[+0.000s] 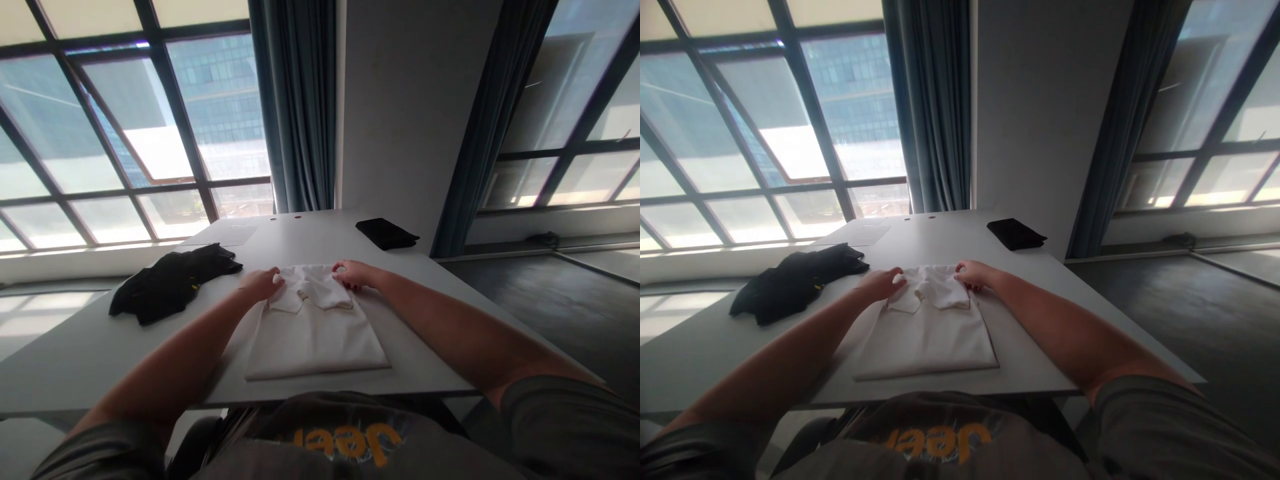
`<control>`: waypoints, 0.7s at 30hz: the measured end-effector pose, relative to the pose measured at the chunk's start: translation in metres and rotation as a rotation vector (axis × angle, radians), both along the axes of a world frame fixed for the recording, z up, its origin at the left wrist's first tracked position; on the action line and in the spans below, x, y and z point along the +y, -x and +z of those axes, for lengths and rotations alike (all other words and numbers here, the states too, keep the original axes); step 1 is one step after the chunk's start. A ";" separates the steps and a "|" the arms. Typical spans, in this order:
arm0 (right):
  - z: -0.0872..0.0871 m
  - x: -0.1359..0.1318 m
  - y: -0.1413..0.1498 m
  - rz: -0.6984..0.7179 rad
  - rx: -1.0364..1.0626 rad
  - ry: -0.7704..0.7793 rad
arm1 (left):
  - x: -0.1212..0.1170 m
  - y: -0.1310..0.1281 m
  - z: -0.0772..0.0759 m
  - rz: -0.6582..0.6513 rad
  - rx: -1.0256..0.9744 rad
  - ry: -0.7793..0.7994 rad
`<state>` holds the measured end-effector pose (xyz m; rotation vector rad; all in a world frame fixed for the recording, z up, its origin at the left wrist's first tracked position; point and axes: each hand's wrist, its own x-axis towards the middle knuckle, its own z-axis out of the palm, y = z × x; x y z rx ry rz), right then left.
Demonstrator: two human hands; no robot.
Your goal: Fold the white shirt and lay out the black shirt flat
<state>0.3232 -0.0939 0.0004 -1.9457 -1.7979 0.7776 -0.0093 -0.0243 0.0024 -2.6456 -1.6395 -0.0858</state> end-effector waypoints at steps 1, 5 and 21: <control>0.000 -0.001 0.002 -0.024 0.043 0.020 | -0.001 -0.002 0.000 0.004 -0.004 0.005; -0.003 -0.004 0.010 -0.056 0.022 0.029 | -0.002 -0.010 -0.011 0.033 -0.046 0.070; -0.008 0.002 -0.006 -0.068 0.268 -0.103 | 0.030 0.013 -0.005 0.124 -0.145 -0.024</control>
